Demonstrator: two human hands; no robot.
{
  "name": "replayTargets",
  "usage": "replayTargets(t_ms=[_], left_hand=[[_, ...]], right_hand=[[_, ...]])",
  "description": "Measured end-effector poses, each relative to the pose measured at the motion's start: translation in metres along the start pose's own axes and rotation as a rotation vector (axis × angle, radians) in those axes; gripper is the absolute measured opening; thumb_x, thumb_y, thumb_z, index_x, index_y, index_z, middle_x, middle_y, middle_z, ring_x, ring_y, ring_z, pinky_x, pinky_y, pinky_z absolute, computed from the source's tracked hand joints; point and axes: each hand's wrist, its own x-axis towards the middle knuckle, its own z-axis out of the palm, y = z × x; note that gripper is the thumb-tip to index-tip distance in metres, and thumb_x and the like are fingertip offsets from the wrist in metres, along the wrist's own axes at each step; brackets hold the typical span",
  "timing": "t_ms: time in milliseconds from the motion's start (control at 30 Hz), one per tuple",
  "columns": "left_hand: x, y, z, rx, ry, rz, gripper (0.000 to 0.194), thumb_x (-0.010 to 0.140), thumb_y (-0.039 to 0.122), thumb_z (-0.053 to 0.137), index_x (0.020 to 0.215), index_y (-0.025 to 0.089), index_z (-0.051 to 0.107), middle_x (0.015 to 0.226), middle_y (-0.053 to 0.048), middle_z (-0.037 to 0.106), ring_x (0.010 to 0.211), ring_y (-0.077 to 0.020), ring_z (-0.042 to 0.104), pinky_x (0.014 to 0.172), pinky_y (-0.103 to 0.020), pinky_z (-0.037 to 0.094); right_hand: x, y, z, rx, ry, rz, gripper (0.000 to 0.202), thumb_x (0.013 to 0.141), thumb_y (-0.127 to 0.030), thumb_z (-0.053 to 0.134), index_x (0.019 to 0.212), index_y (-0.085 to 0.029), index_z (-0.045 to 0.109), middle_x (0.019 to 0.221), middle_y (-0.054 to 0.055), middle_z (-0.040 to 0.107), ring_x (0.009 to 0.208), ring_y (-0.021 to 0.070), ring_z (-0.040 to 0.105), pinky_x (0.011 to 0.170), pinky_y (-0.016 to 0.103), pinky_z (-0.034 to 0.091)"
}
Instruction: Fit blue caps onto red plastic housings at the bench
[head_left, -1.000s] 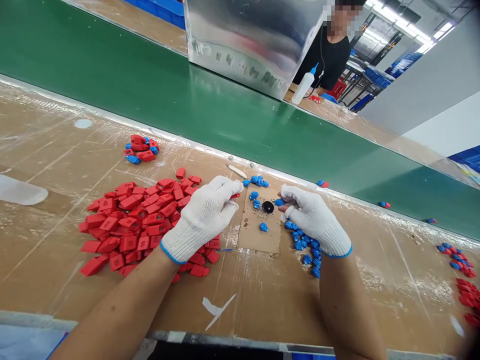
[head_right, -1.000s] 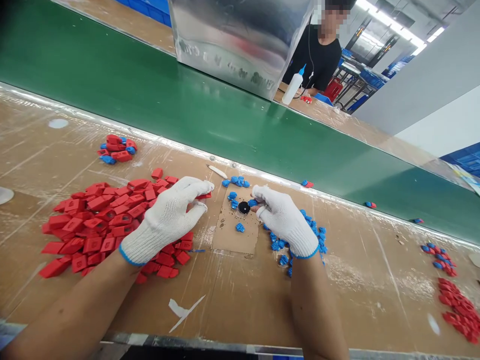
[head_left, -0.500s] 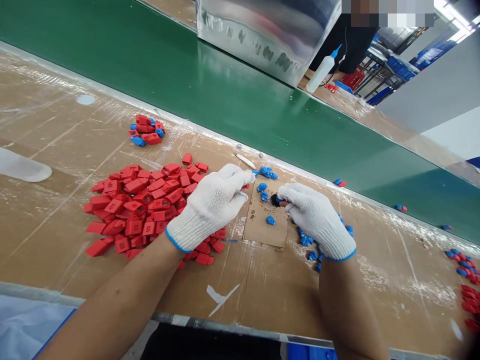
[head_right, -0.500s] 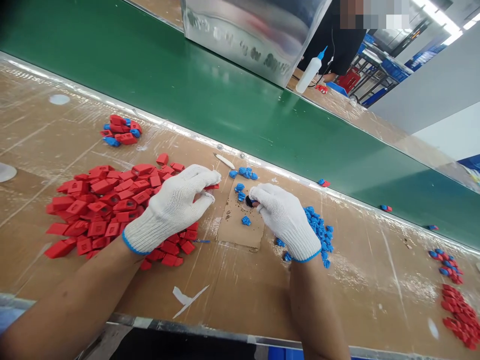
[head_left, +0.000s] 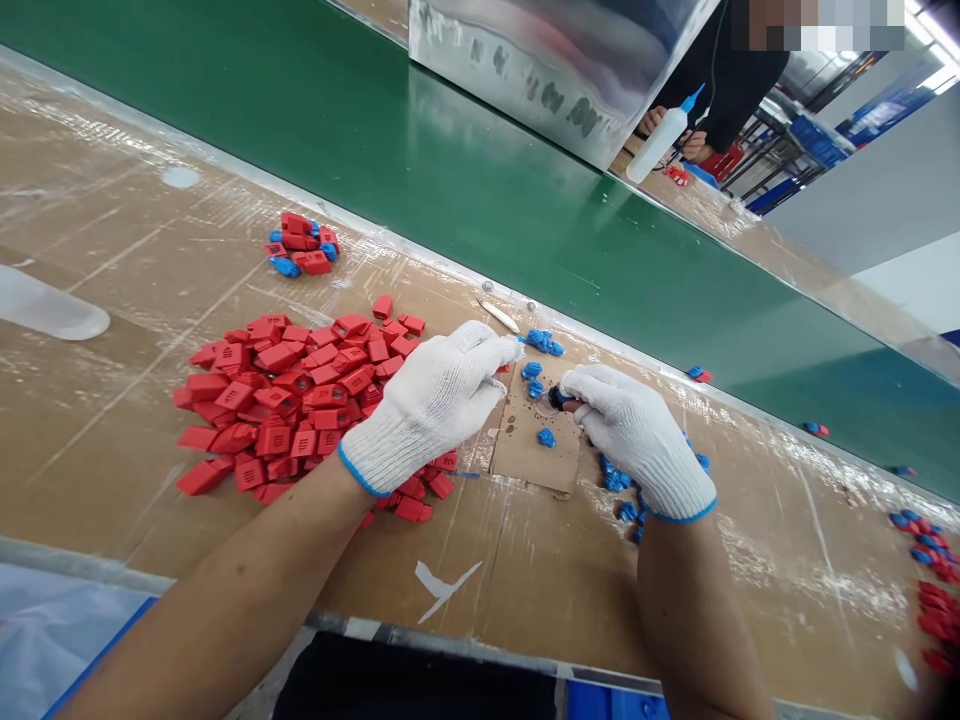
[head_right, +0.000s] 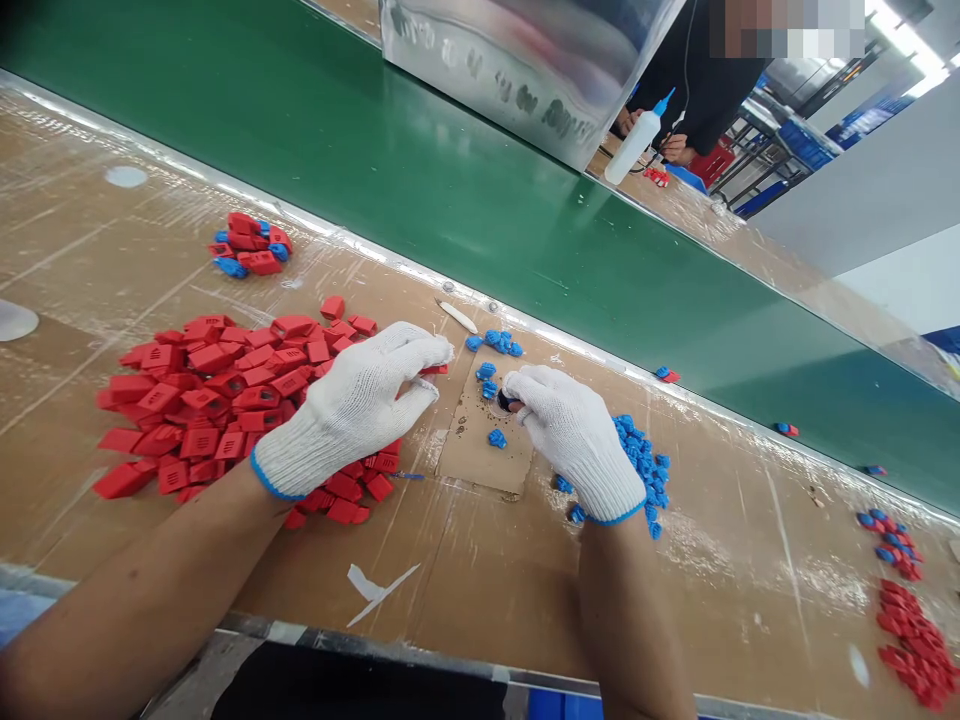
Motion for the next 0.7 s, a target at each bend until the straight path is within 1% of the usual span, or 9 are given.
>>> replayTargets(t_ms=[167, 367, 567, 700], left_hand=[[0.0004, -0.0008, 0.0014, 0.006, 0.004, -0.004, 0.038, 0.091, 0.005, 0.056, 0.122, 0.02, 0.073, 0.113, -0.009, 0.073, 0.1, -0.0241, 0.073, 0.083, -0.036, 0.06], [0.0008, -0.0004, -0.0005, 0.012, -0.012, -0.008, 0.033, 0.092, 0.007, 0.056, 0.117, 0.019, 0.072, 0.112, -0.009, 0.072, 0.101, -0.0241, 0.072, 0.08, -0.034, 0.058], [0.0012, 0.0003, -0.0014, 0.023, -0.027, -0.003, 0.034, 0.093, 0.007, 0.054, 0.12, 0.019, 0.072, 0.108, -0.007, 0.071, 0.094, -0.0225, 0.071, 0.082, -0.035, 0.058], [0.0012, 0.0002, -0.0013, 0.001, -0.022, 0.0, 0.035, 0.094, 0.007, 0.054, 0.121, 0.02, 0.071, 0.11, -0.008, 0.071, 0.099, -0.0231, 0.072, 0.084, -0.035, 0.059]], right_hand=[[0.0007, -0.0014, -0.0019, -0.005, 0.005, 0.002, 0.024, 0.088, -0.004, 0.047, 0.089, -0.024, 0.06, 0.091, 0.004, 0.067, 0.083, 0.021, 0.057, 0.074, 0.032, 0.039], [-0.0012, 0.002, -0.0067, 0.029, 0.029, -0.019, 0.022, 0.092, -0.006, 0.047, 0.086, -0.024, 0.056, 0.088, 0.004, 0.063, 0.085, 0.0218, 0.055, 0.074, 0.032, 0.038], [-0.0021, 0.0067, -0.0068, 0.086, 0.005, -0.022, 0.025, 0.081, -0.001, 0.044, 0.085, -0.024, 0.051, 0.088, 0.003, 0.059, 0.085, 0.0214, 0.054, 0.076, 0.032, 0.037], [-0.0004, 0.0058, -0.0073, 0.117, 0.002, -0.034, 0.026, 0.081, 0.0, 0.041, 0.085, -0.025, 0.049, 0.088, 0.003, 0.06, 0.084, 0.0217, 0.053, 0.076, 0.033, 0.038]])
